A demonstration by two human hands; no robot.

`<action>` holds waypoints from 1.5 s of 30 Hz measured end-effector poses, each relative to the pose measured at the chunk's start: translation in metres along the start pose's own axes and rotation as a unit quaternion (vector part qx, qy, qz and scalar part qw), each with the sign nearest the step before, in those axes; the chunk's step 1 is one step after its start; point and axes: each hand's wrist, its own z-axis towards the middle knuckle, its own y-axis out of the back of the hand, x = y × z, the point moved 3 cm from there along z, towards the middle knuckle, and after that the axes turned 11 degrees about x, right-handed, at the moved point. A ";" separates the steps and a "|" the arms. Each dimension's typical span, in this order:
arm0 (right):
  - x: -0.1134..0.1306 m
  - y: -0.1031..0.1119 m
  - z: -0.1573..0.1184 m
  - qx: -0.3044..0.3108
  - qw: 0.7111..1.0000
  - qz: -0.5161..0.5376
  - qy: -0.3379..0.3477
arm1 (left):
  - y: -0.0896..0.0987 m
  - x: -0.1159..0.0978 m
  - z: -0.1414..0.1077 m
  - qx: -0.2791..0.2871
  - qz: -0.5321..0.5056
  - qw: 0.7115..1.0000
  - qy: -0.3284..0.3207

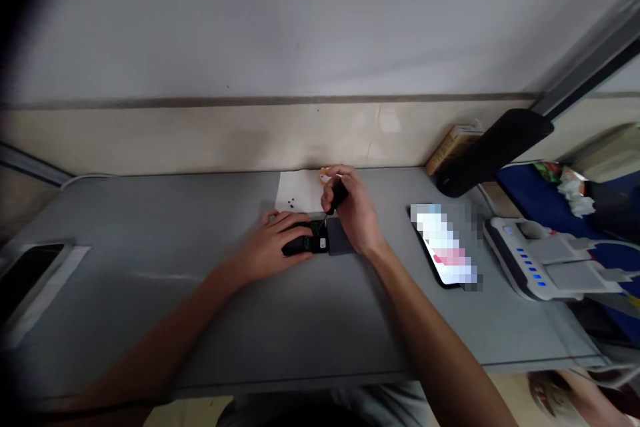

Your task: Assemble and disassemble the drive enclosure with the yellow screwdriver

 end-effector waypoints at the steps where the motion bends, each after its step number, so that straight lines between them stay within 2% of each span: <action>1: -0.001 0.000 -0.002 -0.010 1.000 0.015 0.004 | 0.000 0.001 0.000 -0.005 0.001 1.000 -0.004; 8: -0.004 0.005 -0.010 -0.042 0.998 0.040 0.017 | -0.001 0.001 -0.002 -0.017 0.006 1.000 -0.018; 12: -0.004 0.004 -0.008 -0.017 0.999 0.030 -0.003 | -0.002 0.001 -0.002 -0.020 0.009 1.000 -0.020; 21: -0.003 -0.013 -0.012 -0.005 0.999 0.036 0.031 | 0.001 0.000 -0.003 -0.019 -0.012 0.999 -0.022; 26: -0.004 -0.010 -0.013 0.003 0.998 0.056 0.028 | -0.001 0.001 -0.002 -0.012 -0.006 0.999 -0.029; 33: 0.002 -0.008 -0.009 -0.004 0.999 0.040 -0.021 | -0.002 0.004 0.000 -0.016 -0.011 0.999 -0.026; 36: 0.004 -0.013 -0.009 -0.019 0.998 0.059 -0.016 | -0.001 0.004 0.000 -0.020 -0.019 0.999 -0.024; 45: 0.003 -0.015 -0.012 -0.011 0.996 0.079 -0.024 | 0.002 0.001 0.001 0.001 -0.030 1.000 -0.006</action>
